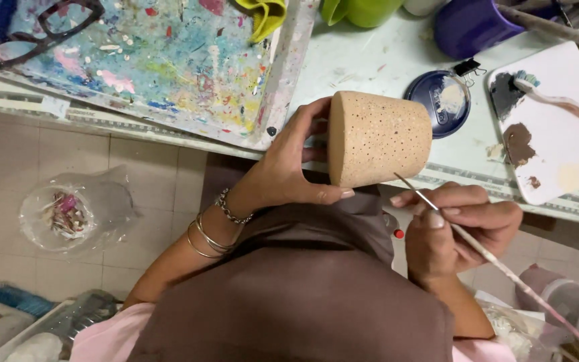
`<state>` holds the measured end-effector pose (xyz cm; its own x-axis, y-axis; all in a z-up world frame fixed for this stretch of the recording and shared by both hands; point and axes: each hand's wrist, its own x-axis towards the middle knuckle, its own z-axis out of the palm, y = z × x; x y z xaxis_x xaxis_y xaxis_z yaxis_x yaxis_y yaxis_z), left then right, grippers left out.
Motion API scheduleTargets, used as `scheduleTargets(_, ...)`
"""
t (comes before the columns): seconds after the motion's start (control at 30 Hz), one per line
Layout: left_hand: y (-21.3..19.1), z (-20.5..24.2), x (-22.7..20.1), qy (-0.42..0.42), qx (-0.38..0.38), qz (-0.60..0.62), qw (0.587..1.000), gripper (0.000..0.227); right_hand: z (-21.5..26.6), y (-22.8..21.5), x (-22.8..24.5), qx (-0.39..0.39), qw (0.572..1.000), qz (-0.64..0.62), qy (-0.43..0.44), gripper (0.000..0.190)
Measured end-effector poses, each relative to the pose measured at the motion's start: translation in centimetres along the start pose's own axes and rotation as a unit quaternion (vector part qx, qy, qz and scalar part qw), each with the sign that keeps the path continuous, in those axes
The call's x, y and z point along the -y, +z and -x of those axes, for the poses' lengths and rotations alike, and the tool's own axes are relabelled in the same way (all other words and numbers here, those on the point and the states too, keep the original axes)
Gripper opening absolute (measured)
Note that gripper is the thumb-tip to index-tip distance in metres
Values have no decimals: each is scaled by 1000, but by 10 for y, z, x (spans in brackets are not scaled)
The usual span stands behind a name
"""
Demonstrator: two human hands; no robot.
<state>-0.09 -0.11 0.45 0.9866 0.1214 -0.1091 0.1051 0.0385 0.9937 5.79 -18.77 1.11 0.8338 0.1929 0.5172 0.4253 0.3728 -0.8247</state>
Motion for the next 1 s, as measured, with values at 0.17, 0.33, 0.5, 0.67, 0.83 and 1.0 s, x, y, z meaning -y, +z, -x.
scheduleTargets(0.17, 0, 1, -1, 3, 0, 16, 1000, 100, 5, 10, -7, -8, 999, 30, -15, 17)
scheduleTargets(0.33, 0, 0, 1, 0, -2, -14, 1000, 100, 7, 8, -8, 3, 1000, 24, 1, 19)
scheduleTargets(0.5, -2, 0, 6, 13, -3, -11, 1000, 100, 6, 8, -6, 39, 999, 37, 11, 22)
scheduleTargets(0.67, -4, -1, 11, 81, -19, -126, 989, 100, 7, 10, -9, 16, 999, 39, -16, 22)
scheduleTargets(0.83, -3, 1, 6, 51, -8, -66, 997, 99, 9, 13, -8, 9, 999, 46, -3, 24)
scheduleTargets(1.0, -4, 0, 7, 68, -13, -85, 994, 98, 12, 7, -13, 12, 999, 40, -15, 24)
